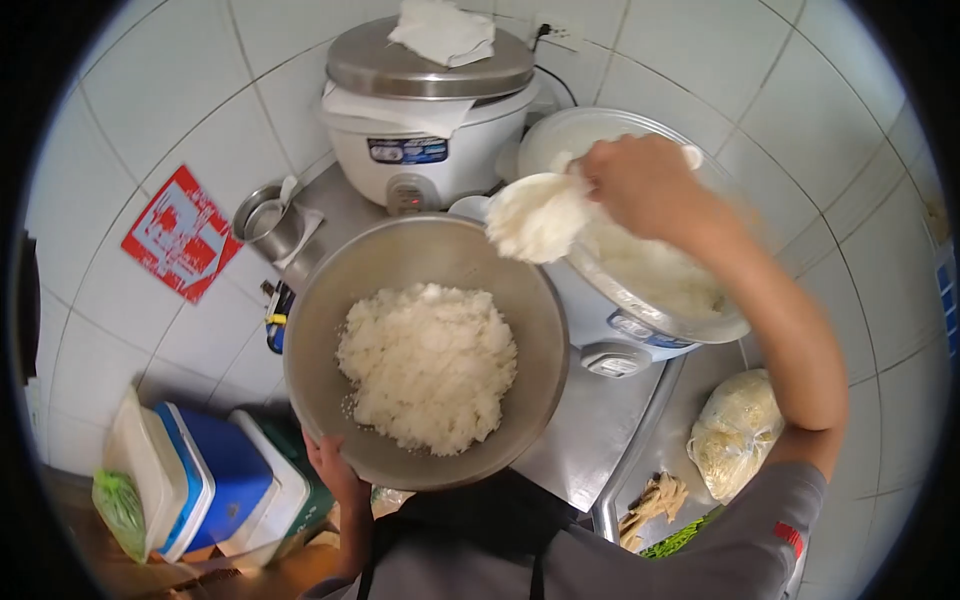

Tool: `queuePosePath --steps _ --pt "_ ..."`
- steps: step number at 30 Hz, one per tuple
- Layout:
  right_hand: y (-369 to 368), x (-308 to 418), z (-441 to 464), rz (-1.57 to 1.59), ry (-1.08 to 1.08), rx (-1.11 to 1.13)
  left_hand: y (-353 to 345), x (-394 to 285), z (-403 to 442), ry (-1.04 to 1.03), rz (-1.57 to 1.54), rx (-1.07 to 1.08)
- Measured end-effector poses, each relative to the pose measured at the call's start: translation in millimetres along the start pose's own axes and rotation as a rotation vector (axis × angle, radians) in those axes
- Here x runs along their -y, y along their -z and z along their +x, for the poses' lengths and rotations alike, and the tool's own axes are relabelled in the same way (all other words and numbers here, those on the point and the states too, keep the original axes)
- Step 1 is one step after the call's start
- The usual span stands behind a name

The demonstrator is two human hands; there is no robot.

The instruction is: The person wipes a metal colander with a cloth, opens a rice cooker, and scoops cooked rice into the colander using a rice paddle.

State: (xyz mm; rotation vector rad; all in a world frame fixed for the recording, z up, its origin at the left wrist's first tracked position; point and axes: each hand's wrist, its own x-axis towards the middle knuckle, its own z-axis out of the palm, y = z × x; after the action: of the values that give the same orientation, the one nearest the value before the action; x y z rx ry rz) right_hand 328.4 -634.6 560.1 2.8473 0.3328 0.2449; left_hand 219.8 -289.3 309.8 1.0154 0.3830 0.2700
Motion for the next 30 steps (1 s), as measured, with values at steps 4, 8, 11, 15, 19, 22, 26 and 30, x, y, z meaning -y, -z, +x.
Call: queuePosePath --steps 4,8,11,15,19,22,26,30 --pt "1.1 71.5 20.1 -0.100 0.016 0.013 0.8 4.7 3.9 0.000 -0.076 0.008" --pt "-19.8 104.1 9.3 -0.067 0.143 0.103 -1.3 -2.8 1.1 0.050 -0.058 0.023" --pt "-72.2 124.8 -15.0 -0.041 0.235 0.036 -0.2 -1.9 3.2 0.038 -0.034 0.035" --pt "-166.1 140.7 -12.0 -0.022 0.159 0.128 -4.5 -7.9 0.5 0.052 -0.074 0.040" --pt "-98.2 128.6 0.1 -0.003 0.024 0.211 -5.4 -7.2 0.8 0.012 -0.031 0.019" --pt "-92.9 125.7 14.0 0.005 -0.051 0.230 -4.5 -4.1 0.1 0.011 -0.022 0.028" --pt "-171.6 142.6 24.2 0.104 0.026 0.191 -0.4 -0.7 -1.2 0.036 -0.049 -0.006" --pt "-99.6 127.3 18.6 0.061 0.003 0.211 -1.0 -1.7 -2.5 0.064 0.004 -0.028"
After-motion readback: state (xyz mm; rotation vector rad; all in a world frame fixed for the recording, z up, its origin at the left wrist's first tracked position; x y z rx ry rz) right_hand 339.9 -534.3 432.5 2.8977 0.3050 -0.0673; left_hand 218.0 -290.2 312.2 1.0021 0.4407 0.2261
